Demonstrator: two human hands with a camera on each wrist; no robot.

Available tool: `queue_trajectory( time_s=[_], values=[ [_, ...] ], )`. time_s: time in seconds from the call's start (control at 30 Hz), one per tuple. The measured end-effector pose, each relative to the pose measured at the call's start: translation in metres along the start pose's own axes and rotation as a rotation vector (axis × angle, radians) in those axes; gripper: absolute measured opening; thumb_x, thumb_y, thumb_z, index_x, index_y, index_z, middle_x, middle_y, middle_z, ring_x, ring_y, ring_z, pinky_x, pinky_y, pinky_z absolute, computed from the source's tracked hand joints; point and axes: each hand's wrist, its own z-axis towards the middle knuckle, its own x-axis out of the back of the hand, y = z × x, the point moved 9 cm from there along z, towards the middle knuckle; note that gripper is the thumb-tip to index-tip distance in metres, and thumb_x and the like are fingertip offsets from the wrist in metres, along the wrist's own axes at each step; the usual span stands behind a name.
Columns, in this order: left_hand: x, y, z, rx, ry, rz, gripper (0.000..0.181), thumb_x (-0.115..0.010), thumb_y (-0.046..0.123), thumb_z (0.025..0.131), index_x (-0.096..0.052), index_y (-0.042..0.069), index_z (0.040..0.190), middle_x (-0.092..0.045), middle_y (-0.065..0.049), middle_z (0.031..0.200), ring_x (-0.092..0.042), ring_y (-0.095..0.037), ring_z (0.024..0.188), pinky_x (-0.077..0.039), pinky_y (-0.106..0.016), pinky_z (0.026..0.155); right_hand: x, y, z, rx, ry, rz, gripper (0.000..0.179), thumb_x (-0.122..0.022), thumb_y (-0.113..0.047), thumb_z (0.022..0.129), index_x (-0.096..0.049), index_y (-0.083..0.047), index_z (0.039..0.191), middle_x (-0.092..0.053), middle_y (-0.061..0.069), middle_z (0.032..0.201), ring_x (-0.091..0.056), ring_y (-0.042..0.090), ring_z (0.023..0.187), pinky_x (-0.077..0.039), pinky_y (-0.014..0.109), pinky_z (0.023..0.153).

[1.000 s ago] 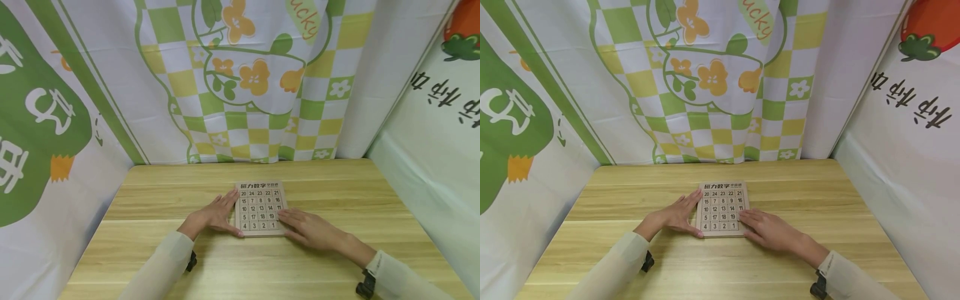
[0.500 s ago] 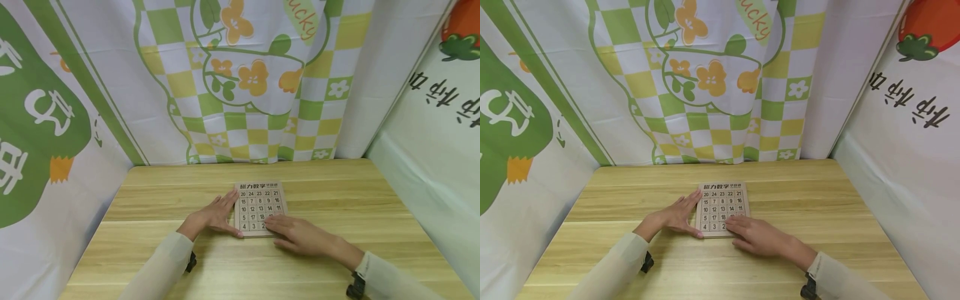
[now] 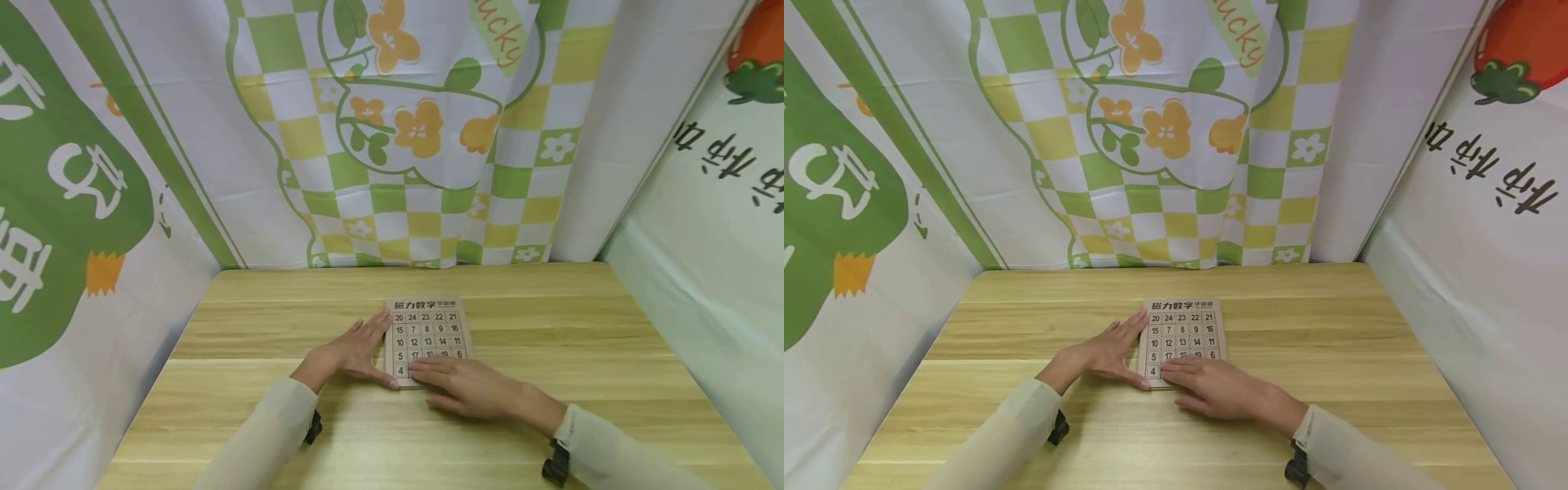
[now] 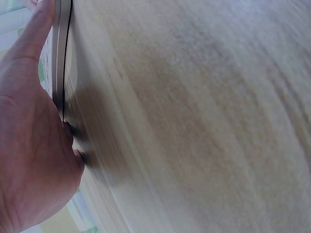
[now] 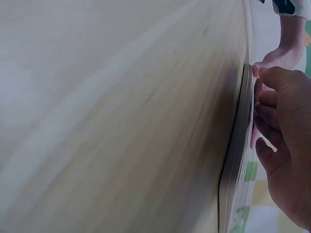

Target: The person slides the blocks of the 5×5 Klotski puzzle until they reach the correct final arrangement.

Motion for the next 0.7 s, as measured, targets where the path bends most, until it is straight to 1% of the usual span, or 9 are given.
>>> queue_trajectory(
  time_s=[0.2,0.37,0.5,0.7],
  values=[
    [0.001,0.001,0.000,-0.009,0.006,-0.005,0.138,-0.074,0.078,0.081,0.002,0.004,0.170,0.008,-0.013,0.178,0.000,-0.029,0.165,-0.008,-0.052,0.134,-0.007,-0.001,0.010,0.010,-0.028,0.008,0.052,-0.060,-0.033,0.109,-0.054,-0.008,0.154,-0.054,0.008,0.159,-0.052,0.028,0.146,-0.044,0.052,0.120],
    [-0.001,0.000,0.001,-0.007,0.004,0.003,0.138,-0.074,0.079,0.081,0.003,0.005,0.170,0.009,-0.012,0.178,0.000,-0.028,0.165,-0.008,-0.051,0.134,-0.010,0.000,0.011,0.014,-0.035,0.003,0.051,-0.060,-0.032,0.109,-0.055,-0.008,0.154,-0.054,0.008,0.159,-0.053,0.028,0.145,-0.044,0.051,0.120],
    [-0.001,0.000,0.001,-0.007,0.001,0.007,0.137,-0.072,0.080,0.082,0.003,0.006,0.170,0.010,-0.011,0.178,0.001,-0.027,0.165,-0.007,-0.051,0.134,-0.008,0.003,0.006,0.010,-0.031,-0.008,0.051,-0.061,-0.032,0.109,-0.055,-0.007,0.153,-0.055,0.010,0.158,-0.054,0.028,0.145,-0.045,0.050,0.119],
    [0.001,0.000,0.000,-0.011,0.012,-0.012,0.138,-0.075,0.078,0.081,0.001,0.005,0.170,0.007,-0.013,0.178,-0.001,-0.029,0.165,-0.009,-0.052,0.134,0.000,0.008,-0.008,-0.008,-0.019,-0.024,0.049,-0.064,-0.029,0.106,-0.059,-0.006,0.150,-0.058,0.011,0.155,-0.057,0.030,0.141,-0.048,0.051,0.117]
  ],
)
